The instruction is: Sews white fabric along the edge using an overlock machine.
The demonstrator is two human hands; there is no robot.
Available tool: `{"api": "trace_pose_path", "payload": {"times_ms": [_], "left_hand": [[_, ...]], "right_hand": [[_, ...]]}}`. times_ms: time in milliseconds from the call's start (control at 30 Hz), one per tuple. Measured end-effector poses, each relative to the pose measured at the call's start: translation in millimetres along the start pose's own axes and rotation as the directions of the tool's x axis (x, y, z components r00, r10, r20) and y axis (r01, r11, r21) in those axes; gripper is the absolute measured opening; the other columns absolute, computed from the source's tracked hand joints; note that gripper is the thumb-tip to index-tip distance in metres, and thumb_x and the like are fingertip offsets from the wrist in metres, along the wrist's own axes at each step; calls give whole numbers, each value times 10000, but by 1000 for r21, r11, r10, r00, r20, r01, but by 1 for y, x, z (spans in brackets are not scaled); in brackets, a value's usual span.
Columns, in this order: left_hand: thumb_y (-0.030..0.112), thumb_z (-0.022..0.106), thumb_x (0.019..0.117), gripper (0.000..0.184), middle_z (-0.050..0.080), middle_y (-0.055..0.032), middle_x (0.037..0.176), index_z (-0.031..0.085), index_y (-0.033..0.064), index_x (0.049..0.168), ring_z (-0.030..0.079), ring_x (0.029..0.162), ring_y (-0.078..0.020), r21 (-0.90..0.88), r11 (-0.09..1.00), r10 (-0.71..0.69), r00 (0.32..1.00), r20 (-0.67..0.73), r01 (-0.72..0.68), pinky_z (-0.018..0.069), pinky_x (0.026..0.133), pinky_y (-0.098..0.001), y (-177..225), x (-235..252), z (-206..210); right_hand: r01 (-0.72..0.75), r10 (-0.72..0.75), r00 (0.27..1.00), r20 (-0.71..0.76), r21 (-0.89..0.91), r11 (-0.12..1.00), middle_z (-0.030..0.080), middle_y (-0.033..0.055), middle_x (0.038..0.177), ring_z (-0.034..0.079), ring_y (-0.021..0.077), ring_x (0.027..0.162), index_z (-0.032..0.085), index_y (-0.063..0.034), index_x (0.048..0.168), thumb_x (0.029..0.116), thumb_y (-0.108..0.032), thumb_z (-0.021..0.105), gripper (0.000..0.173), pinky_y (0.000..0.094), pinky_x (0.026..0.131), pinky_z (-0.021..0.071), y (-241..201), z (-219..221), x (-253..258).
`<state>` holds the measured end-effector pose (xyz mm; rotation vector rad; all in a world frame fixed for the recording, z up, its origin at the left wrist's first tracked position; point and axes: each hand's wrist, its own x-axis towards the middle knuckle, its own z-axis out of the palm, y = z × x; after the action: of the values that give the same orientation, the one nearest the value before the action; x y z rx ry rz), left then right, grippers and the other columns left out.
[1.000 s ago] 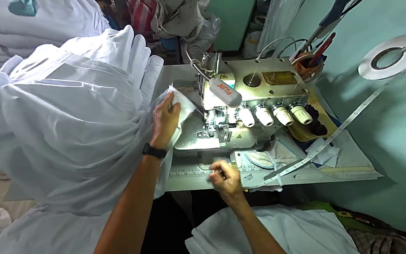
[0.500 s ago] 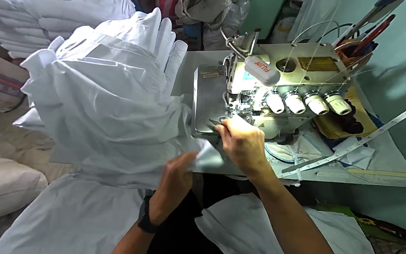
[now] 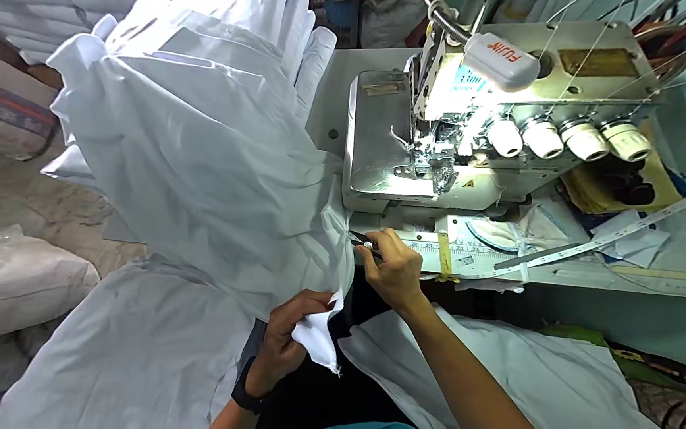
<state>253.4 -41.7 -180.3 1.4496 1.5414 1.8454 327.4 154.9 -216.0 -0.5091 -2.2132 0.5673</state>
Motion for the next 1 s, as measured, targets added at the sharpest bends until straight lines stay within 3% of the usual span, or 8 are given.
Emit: {"api": "trace_pose_path", "payload": {"times_ms": [300, 600, 667, 733, 767, 833, 900, 1000], "left_hand": [[222, 499, 1070, 268, 723, -69, 1077, 651, 16, 1148, 659, 1026, -13, 20, 989, -147, 960, 238, 146, 521, 925, -179, 9, -1, -22], [276, 499, 1078, 283, 720, -36, 1055, 648, 51, 1162, 661, 1006, -14, -67, 984, -137, 937, 321, 166, 531, 901, -186, 27, 12, -28], [357, 508, 1071, 259, 734, 68, 1097, 673, 194, 1188, 682, 1026, -8, -75, 985, -139, 967, 212, 158, 565, 899, -208, 39, 15, -40], [334, 517, 1068, 238, 737, 103, 1117, 698, 255, 1202, 687, 1033, -23, -98, 988, -105, 988, 109, 116, 566, 906, -220, 54, 21, -57], [328, 526, 1064, 227, 741, 111, 1101, 710, 269, 1182, 687, 1020, -19, -72, 993, -91, 995, 51, 95, 559, 900, -216, 64, 24, -63], [343, 599, 1018, 164, 750, 160, 1021, 740, 335, 1101, 692, 942, 28, 46, 997, -60, 981, -183, 70, 567, 844, -180, 90, 28, -69], [288, 666, 962, 160, 750, 167, 1027, 753, 337, 1087, 686, 946, 46, 115, 993, 17, 912, -409, 33, 571, 839, -169, 123, 18, -82], [195, 604, 987, 132, 719, 41, 873, 695, 132, 915, 677, 857, -23, 202, 979, 111, 800, -590, 13, 564, 785, -215, 186, -61, -144]], "right_hand": [[-144, 109, 989, 98, 497, 856, 656, 50, 769, 586, -18, 693, 731, 51, 924, 939, -113, 657, 181, 102, 663, 488, -1, -23, -3], [-233, 161, 972, 169, 639, 733, 687, -17, 799, 605, -77, 737, 726, 33, 891, 950, -62, 634, 145, 89, 709, 512, -5, -52, -5], [-357, 225, 934, 278, 704, 613, 672, -96, 822, 571, -101, 692, 719, -26, 937, 933, -86, 661, 84, 89, 645, 496, 1, -62, 1], [-348, 139, 933, 333, 731, 587, 666, -74, 984, 553, -87, 720, 705, -28, 1119, 830, -262, 808, 385, 96, 620, 485, 8, -62, 7], [-280, 67, 946, 318, 691, 667, 660, -26, 1102, 534, -59, 756, 662, -10, 1236, 746, -379, 865, 646, 121, 617, 453, 9, -56, 12], [-72, -63, 964, 259, 478, 875, 640, 175, 1321, 673, 198, 949, 566, 43, 1393, 685, -481, 888, 938, 380, 688, 562, 5, -36, 25], [31, -91, 981, 171, 327, 945, 662, 258, 1244, 720, 377, 943, 605, 77, 1315, 741, -295, 901, 746, 557, 674, 584, -7, 0, 34], [68, -199, 939, 280, 416, 907, 729, 193, 953, 722, 347, 837, 739, 36, 977, 797, -37, 810, 206, 554, 714, 584, -66, 24, 36]]}}
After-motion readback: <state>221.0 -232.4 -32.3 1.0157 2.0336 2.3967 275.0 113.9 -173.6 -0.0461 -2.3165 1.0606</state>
